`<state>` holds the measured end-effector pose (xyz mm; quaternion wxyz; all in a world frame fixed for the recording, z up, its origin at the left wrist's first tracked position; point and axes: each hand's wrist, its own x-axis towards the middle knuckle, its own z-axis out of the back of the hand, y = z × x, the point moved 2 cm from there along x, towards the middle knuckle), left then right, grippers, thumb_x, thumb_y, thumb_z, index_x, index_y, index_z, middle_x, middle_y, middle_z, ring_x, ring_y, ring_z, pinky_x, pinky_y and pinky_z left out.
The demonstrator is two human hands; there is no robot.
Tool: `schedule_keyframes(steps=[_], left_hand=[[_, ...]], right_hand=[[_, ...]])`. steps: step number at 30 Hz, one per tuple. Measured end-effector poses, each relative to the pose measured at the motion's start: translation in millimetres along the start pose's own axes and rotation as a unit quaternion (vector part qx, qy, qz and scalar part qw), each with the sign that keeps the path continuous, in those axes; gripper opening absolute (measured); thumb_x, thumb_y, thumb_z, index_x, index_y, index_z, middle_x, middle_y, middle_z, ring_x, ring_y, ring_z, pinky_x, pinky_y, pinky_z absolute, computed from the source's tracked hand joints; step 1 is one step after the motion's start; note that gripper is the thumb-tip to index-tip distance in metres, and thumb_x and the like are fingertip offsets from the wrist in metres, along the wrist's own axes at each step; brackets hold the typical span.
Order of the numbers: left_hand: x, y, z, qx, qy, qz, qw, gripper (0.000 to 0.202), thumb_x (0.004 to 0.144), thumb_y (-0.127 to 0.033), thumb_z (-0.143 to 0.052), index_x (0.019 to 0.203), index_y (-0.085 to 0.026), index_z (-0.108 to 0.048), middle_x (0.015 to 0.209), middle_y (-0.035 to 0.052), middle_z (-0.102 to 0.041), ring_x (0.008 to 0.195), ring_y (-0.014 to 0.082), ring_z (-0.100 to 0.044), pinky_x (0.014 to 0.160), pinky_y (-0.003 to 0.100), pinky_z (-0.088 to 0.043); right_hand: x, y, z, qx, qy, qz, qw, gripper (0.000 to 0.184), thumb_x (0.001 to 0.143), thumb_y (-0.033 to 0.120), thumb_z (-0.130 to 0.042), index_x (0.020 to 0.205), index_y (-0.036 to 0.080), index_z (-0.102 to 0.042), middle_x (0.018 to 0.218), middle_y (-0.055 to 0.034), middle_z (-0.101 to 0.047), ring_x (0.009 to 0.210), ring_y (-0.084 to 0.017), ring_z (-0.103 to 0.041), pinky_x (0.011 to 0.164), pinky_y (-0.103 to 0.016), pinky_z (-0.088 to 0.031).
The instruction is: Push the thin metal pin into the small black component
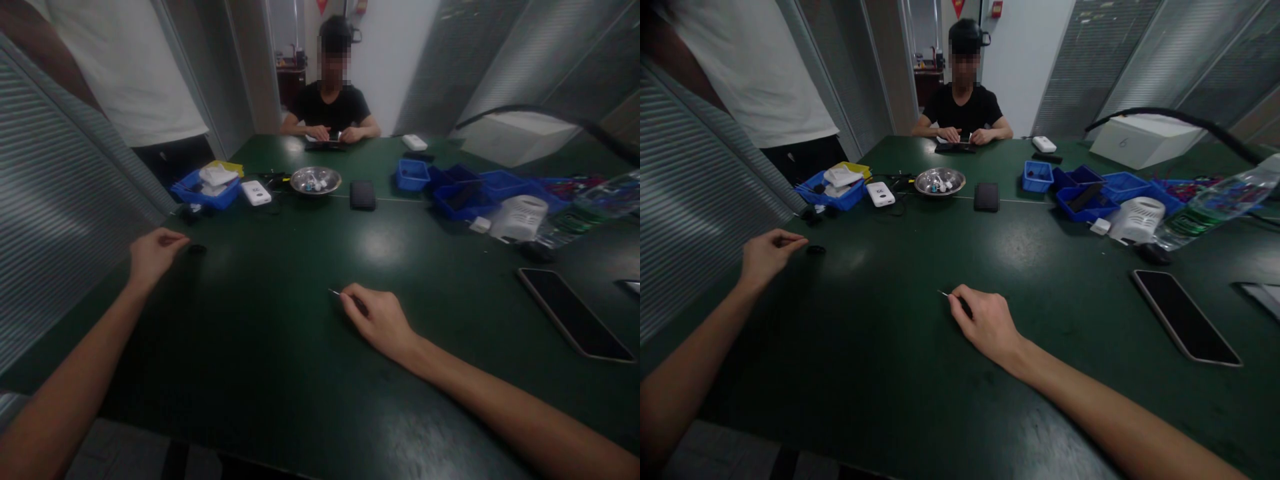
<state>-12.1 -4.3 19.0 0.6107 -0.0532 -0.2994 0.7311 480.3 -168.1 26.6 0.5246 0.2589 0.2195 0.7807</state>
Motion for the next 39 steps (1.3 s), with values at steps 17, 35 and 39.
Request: schedule_keyframes(steps=[17,35,39], left_hand=[[-10,-12,-1.9,0.041,-0.001,-0.131,0.990,0.041,0.098,-0.049,-0.054,0.116,-0.018,-0.076,0.117,0.0083,-0.073,0.102,0.0252,-0.068,0.097,0.036,-0.050],[0,10,-7.9,-0.022,0.126,-0.106,0.986,0.044,0.090,-0.057,-0.062,0.117,-0.025,-0.077,0.127,0.0038,-0.073,0.112,0.0262,-0.067,0.102,0.036,-0.045],[0,15,-4.8,-0.035,0.107,-0.084,0.990,0.046,0.090,-0.058,-0.063,0.121,-0.026,-0.076,0.124,0.0032,-0.074,0.108,0.0257,-0.068,0.098,0.035,-0.047]], right_hand=[[0,1,-1,-0.004,0.004,0.003,1.000,0.030,0.106,0.036,-0.045,0.101,0.020,-0.069,0.079,-0.0017,-0.072,0.064,-0.015,-0.065,0.060,-0.025,-0.046],[1,-1,-3,-0.022,0.006,0.003,1.000,0.030,0.107,0.038,-0.044,0.099,0.021,-0.068,0.079,-0.0017,-0.073,0.063,-0.015,-0.065,0.057,-0.025,-0.043],[1,0,-2,-0.011,0.008,0.005,1.000,0.031,0.107,0.038,-0.043,0.100,0.021,-0.068,0.080,-0.0023,-0.073,0.064,-0.016,-0.066,0.059,-0.025,-0.046]])
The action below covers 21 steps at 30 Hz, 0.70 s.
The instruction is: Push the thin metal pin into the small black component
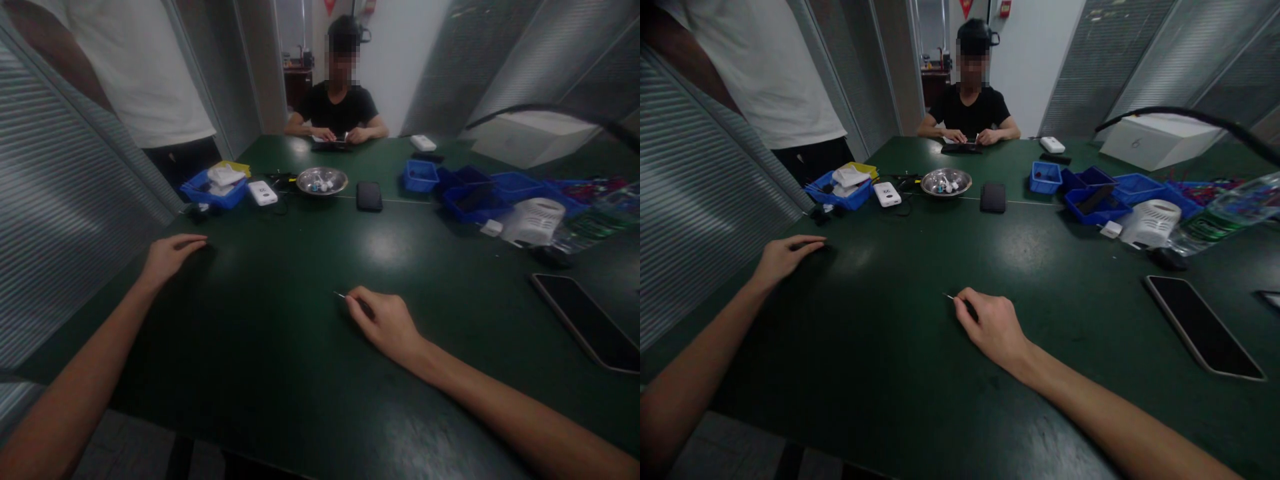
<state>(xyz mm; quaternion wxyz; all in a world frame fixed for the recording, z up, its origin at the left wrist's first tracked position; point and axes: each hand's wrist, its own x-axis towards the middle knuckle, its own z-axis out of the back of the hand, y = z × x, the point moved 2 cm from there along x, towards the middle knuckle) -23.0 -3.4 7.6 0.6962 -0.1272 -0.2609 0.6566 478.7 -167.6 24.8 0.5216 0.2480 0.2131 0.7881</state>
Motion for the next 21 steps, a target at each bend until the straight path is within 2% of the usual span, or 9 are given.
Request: schedule_keyframes(steps=[3,6,10,13,17,21], left_hand=[[-0.7,3.6,2.5,0.001,0.013,0.016,1.000,0.050,0.089,-0.060,-0.063,0.122,-0.026,-0.075,0.125,0.0033,-0.073,0.102,0.0260,-0.068,0.092,0.035,-0.049],[0.0,6.9,1.2,0.014,0.049,0.041,0.998,0.051,0.085,-0.062,-0.066,0.123,-0.028,-0.075,0.126,0.0018,-0.073,0.085,0.0238,-0.068,0.080,0.035,-0.052],[-0.4,6.1,-0.6,0.005,0.039,0.064,0.997,0.050,0.084,-0.061,-0.067,0.122,-0.029,-0.076,0.124,0.0020,-0.074,0.074,0.0224,-0.067,0.075,0.036,-0.054],[-1.0,4.8,-0.9,-0.011,0.037,0.077,0.996,0.049,0.084,-0.059,-0.069,0.120,-0.028,-0.078,0.126,0.0036,-0.073,0.088,0.0270,-0.071,0.087,0.040,-0.055],[2.4,6.1,-0.5,-0.051,0.038,0.075,0.995,0.045,0.084,-0.053,-0.073,0.119,-0.027,-0.078,0.132,0.0034,-0.071,0.122,0.0299,-0.063,0.111,0.042,-0.043],[6.7,6.8,0.3,-0.080,0.036,0.117,0.989,0.044,0.080,-0.050,-0.079,0.116,-0.024,-0.079,0.129,0.0044,-0.072,0.123,0.0281,-0.062,0.109,0.038,-0.043]], right_hand=[[-0.3,-0.2,1.3,0.000,0.000,-0.003,1.000,0.031,0.107,0.037,-0.044,0.100,0.021,-0.069,0.079,-0.0019,-0.073,0.064,-0.016,-0.066,0.059,-0.025,-0.046],[-0.9,-0.7,2.1,0.004,0.003,-0.008,1.000,0.031,0.107,0.037,-0.044,0.100,0.020,-0.069,0.078,-0.0018,-0.072,0.064,-0.015,-0.065,0.058,-0.025,-0.046],[-0.9,-0.9,2.4,0.008,0.004,-0.007,1.000,0.031,0.107,0.037,-0.043,0.101,0.020,-0.069,0.078,-0.0018,-0.072,0.063,-0.015,-0.065,0.059,-0.024,-0.046],[-0.4,-0.7,2.3,0.006,0.005,-0.006,1.000,0.031,0.106,0.036,-0.044,0.100,0.020,-0.069,0.078,-0.0019,-0.072,0.062,-0.015,-0.064,0.058,-0.024,-0.045],[-0.7,-0.1,2.3,0.008,0.005,-0.004,1.000,0.030,0.107,0.037,-0.044,0.101,0.020,-0.069,0.077,-0.0012,-0.071,0.062,-0.014,-0.064,0.059,-0.024,-0.045],[-1.6,-0.3,2.0,0.007,0.008,-0.007,1.000,0.031,0.107,0.037,-0.044,0.100,0.020,-0.069,0.078,-0.0015,-0.071,0.062,-0.014,-0.064,0.059,-0.024,-0.045]])
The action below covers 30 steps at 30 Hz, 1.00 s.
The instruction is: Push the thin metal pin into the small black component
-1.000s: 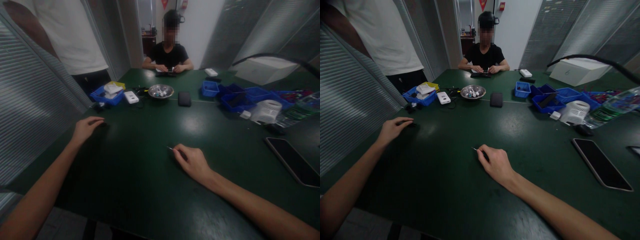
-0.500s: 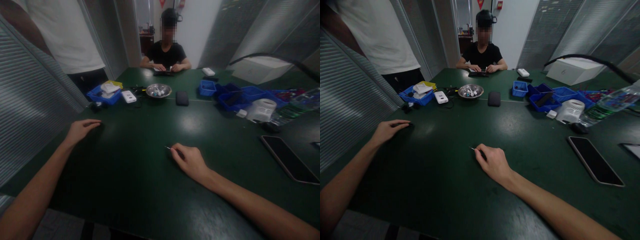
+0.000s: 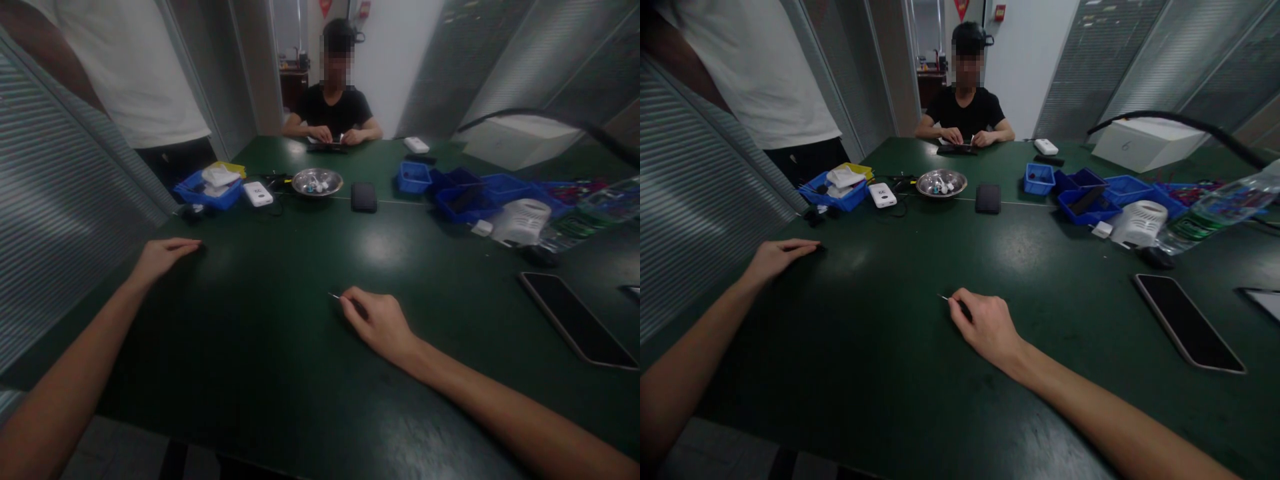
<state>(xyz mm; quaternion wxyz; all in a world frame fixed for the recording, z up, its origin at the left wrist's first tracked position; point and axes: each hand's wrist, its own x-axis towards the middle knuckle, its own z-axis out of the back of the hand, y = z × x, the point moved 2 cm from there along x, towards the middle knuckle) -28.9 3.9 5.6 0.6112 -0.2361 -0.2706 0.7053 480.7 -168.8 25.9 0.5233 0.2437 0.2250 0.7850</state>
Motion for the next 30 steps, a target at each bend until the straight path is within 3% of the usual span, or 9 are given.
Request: schedule_keyframes(steps=[6,12,16,19,21,23,26,30], left_hand=[[-1,-6,-1.8,-0.069,0.029,0.040,0.996,0.059,0.078,-0.049,-0.083,0.122,-0.011,-0.072,0.127,0.0072,-0.072,0.116,0.0235,-0.062,0.097,0.033,-0.047],[5,-3,-5.7,-0.104,0.019,0.064,0.992,0.047,0.081,-0.036,-0.083,0.117,-0.009,-0.072,0.124,0.0067,-0.073,0.111,0.0221,-0.063,0.090,0.032,-0.049],[1,0,-3.6,-0.056,0.006,0.008,0.998,0.059,0.077,-0.055,-0.083,0.116,-0.011,-0.074,0.114,0.0044,-0.076,0.102,0.0231,-0.063,0.085,0.033,-0.050],[-6,-8,-5.5,0.017,-0.010,-0.073,0.997,0.068,0.078,-0.072,-0.073,0.115,-0.014,-0.075,0.116,0.0038,-0.073,0.103,0.0234,-0.063,0.090,0.036,-0.049],[-14,-27,-16.8,0.054,0.002,-0.152,0.987,0.066,0.083,-0.074,-0.066,0.113,-0.015,-0.076,0.118,0.0056,-0.070,0.104,0.0238,-0.063,0.092,0.036,-0.048],[-30,-58,-40.2,0.065,0.052,-0.230,0.970,0.057,0.090,-0.068,-0.062,0.114,-0.018,-0.076,0.119,0.0069,-0.068,0.105,0.0242,-0.063,0.090,0.036,-0.050],[-69,-119,-91.6,0.022,0.167,-0.314,0.934,0.037,0.100,-0.050,-0.058,0.120,-0.023,-0.074,0.121,0.0065,-0.066,0.105,0.0218,-0.063,0.089,0.034,-0.051],[-125,-190,-153.7,-0.051,0.264,-0.392,0.880,0.026,0.101,-0.033,-0.062,0.122,-0.022,-0.071,0.119,0.0068,-0.066,0.107,0.0201,-0.062,0.094,0.033,-0.050]], right_hand=[[-1,0,0,-0.013,-0.003,0.003,1.000,0.032,0.106,0.038,-0.043,0.100,0.019,-0.070,0.076,-0.0020,-0.071,0.060,-0.015,-0.063,0.057,-0.024,-0.044],[-2,1,0,-0.009,-0.001,0.007,1.000,0.033,0.107,0.038,-0.043,0.101,0.019,-0.070,0.077,-0.0024,-0.071,0.063,-0.015,-0.064,0.059,-0.024,-0.046],[-2,1,1,-0.012,-0.002,0.009,1.000,0.033,0.107,0.037,-0.043,0.102,0.019,-0.070,0.078,-0.0024,-0.071,0.063,-0.015,-0.064,0.059,-0.025,-0.046],[-2,1,1,-0.004,0.002,0.010,1.000,0.034,0.107,0.037,-0.042,0.102,0.018,-0.070,0.080,-0.0035,-0.072,0.063,-0.015,-0.064,0.059,-0.025,-0.046],[-1,1,1,0.000,0.000,0.008,1.000,0.034,0.107,0.037,-0.042,0.102,0.018,-0.070,0.081,-0.0037,-0.072,0.064,-0.015,-0.064,0.059,-0.024,-0.046],[-1,1,1,0.001,-0.007,0.007,1.000,0.032,0.107,0.036,-0.043,0.102,0.018,-0.070,0.080,-0.0029,-0.072,0.064,-0.015,-0.064,0.059,-0.024,-0.046],[-1,2,1,0.005,-0.017,0.006,1.000,0.030,0.106,0.036,-0.045,0.101,0.019,-0.070,0.079,-0.0019,-0.072,0.064,-0.015,-0.064,0.059,-0.024,-0.045],[-3,2,2,0.009,-0.022,0.011,1.000,0.027,0.104,0.035,-0.050,0.099,0.020,-0.072,0.083,-0.0020,-0.073,0.067,-0.015,-0.066,0.062,-0.025,-0.046]])
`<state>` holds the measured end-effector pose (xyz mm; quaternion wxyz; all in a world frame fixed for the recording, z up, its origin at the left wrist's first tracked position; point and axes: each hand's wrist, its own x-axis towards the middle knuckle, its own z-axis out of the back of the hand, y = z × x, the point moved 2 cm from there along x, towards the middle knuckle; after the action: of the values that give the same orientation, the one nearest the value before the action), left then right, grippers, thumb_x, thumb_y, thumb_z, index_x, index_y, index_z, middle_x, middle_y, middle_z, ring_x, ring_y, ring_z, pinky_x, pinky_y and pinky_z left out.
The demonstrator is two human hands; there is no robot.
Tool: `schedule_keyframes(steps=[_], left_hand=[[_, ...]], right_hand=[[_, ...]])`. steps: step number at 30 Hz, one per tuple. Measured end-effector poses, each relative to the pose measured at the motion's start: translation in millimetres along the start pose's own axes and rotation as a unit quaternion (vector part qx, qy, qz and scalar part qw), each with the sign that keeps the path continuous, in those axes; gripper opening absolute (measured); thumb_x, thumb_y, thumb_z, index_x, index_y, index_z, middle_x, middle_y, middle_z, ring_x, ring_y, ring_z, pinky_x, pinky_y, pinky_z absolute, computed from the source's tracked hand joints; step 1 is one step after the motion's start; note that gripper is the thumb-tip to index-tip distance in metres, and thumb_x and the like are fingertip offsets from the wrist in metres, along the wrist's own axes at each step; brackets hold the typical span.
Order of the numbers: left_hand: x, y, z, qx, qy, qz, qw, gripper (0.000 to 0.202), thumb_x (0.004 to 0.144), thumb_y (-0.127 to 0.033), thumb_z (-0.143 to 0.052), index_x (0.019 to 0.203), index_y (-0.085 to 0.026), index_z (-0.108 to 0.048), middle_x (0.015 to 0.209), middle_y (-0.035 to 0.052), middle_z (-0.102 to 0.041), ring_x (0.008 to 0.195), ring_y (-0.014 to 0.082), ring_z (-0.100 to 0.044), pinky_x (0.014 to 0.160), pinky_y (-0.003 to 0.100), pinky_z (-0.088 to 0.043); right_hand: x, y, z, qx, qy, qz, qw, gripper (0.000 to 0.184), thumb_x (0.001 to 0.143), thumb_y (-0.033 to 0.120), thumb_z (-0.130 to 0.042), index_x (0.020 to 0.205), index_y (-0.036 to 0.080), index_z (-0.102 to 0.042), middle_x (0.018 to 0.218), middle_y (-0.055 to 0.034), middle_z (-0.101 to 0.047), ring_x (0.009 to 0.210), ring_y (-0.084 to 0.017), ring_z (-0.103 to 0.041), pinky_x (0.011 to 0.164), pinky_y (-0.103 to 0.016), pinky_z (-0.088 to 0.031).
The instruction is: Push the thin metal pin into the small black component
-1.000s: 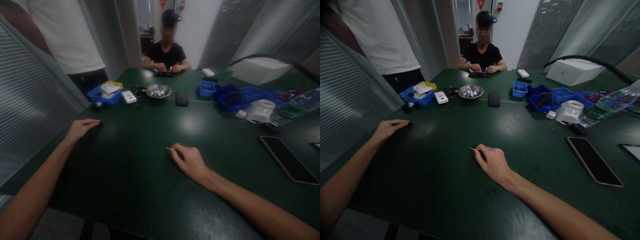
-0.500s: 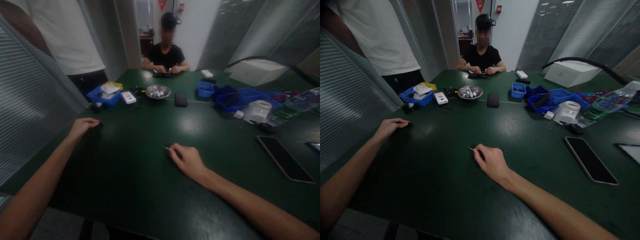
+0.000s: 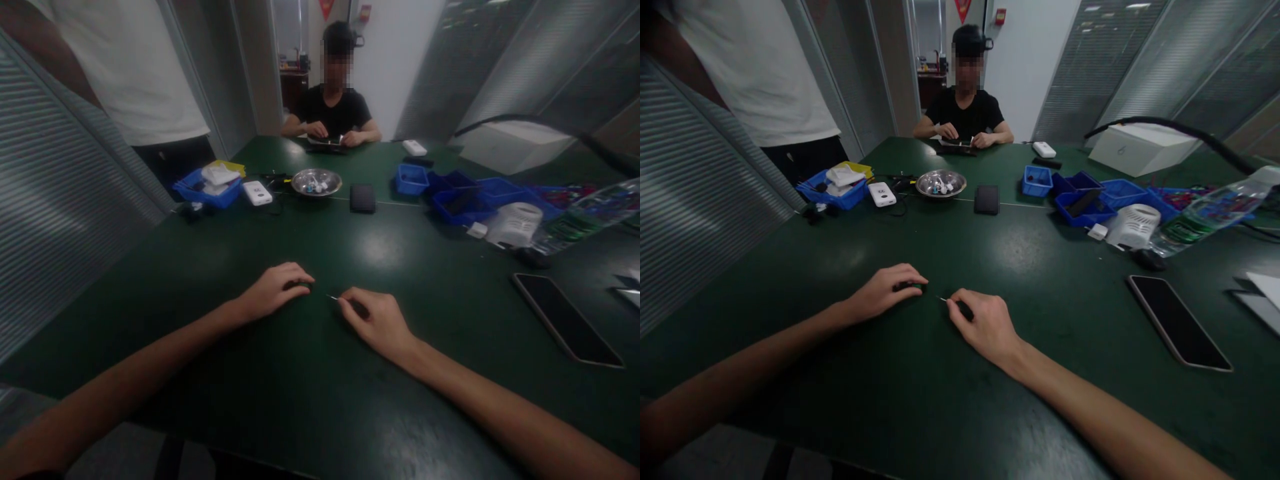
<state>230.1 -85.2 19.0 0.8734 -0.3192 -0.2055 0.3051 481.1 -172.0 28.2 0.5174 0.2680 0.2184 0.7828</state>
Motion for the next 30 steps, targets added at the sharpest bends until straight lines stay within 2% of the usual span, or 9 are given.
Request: schedule_keyframes(steps=[2,4,7,13,30], left_hand=[[10,-17,-20.2,-0.027,0.011,-0.013,0.999,0.029,0.098,-0.030,-0.066,0.127,-0.022,-0.068,0.116,0.0068,-0.066,0.104,0.0198,-0.062,0.092,0.033,-0.050],[11,-24,-28.3,-0.040,0.011,-0.014,0.999,0.036,0.097,-0.027,-0.068,0.132,-0.023,-0.064,0.116,0.0067,-0.065,0.105,0.0200,-0.062,0.093,0.034,-0.050],[6,-25,-26.7,-0.042,0.000,-0.022,0.999,0.039,0.095,-0.024,-0.069,0.134,-0.023,-0.062,0.121,0.0075,-0.064,0.112,0.0215,-0.060,0.098,0.036,-0.048],[5,-28,-22.6,-0.014,0.019,-0.049,0.998,0.019,0.098,-0.026,-0.065,0.115,-0.021,-0.070,0.112,0.0074,-0.065,0.110,0.0230,-0.058,0.098,0.038,-0.045],[9,-31,-25.5,0.023,0.049,-0.065,0.996,0.021,0.103,-0.031,-0.058,0.117,-0.022,-0.070,0.113,0.0089,-0.065,0.109,0.0246,-0.056,0.097,0.040,-0.042]], right_hand=[[-1,-1,1,-0.008,-0.004,-0.001,1.000,0.025,0.102,0.035,-0.053,0.096,0.021,-0.073,0.083,-0.0016,-0.074,0.068,-0.016,-0.066,0.062,-0.025,-0.046],[-3,-3,1,-0.018,-0.005,-0.003,1.000,0.023,0.101,0.035,-0.055,0.096,0.022,-0.073,0.083,-0.0012,-0.075,0.066,-0.016,-0.066,0.062,-0.025,-0.046],[-4,-5,2,-0.030,0.004,0.007,1.000,0.023,0.101,0.034,-0.055,0.095,0.022,-0.073,0.083,-0.0015,-0.075,0.066,-0.015,-0.067,0.062,-0.025,-0.046],[-3,-3,1,-0.061,0.015,0.017,0.998,0.024,0.101,0.034,-0.054,0.095,0.022,-0.074,0.082,-0.0018,-0.075,0.063,-0.015,-0.066,0.060,-0.025,-0.044],[0,0,0,-0.071,0.042,0.019,0.996,0.026,0.104,0.035,-0.051,0.099,0.023,-0.073,0.086,-0.0031,-0.077,0.064,-0.015,-0.067,0.061,-0.025,-0.046]])
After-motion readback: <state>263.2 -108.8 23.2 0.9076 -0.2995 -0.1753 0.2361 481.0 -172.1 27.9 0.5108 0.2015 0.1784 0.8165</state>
